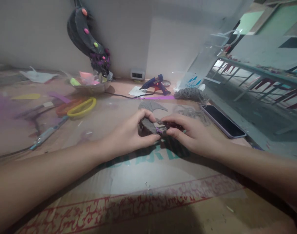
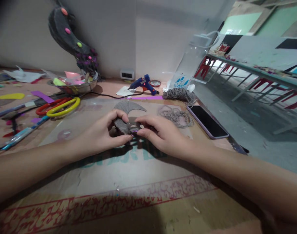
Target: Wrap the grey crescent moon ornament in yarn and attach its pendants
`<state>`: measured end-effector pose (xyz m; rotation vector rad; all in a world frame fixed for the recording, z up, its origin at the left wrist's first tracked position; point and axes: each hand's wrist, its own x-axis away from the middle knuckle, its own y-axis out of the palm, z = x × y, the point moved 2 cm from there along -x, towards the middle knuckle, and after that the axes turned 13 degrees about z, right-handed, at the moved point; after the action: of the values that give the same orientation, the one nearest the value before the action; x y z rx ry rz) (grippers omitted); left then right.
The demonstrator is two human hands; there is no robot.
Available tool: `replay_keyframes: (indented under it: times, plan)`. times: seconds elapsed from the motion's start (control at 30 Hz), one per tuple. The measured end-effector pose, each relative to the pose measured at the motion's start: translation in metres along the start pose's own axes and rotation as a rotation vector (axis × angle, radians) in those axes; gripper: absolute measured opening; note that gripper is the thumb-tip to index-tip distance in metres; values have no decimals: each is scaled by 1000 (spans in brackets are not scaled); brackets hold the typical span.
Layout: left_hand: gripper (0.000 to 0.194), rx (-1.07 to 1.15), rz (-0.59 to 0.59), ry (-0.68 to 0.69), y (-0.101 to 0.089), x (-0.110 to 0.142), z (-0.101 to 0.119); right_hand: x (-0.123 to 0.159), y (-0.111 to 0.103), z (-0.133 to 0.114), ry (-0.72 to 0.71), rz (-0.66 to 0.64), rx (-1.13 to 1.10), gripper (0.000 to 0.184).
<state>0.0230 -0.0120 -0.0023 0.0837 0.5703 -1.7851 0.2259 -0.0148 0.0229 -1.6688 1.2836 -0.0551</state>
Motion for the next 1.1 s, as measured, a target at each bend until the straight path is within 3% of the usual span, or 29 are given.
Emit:
replay_keyframes:
  times: [0.13,0.4,1.1]
  plan:
    - [31,-61,-11,14,1,1,0,8,3,7,-173,53,113,28]
    - [32,-114,-34,57,1,1,-2,14,7,5,-369,86,260,35]
    - [31,-232,-34,143,3,1,5,14,9,3,-412,111,362,35]
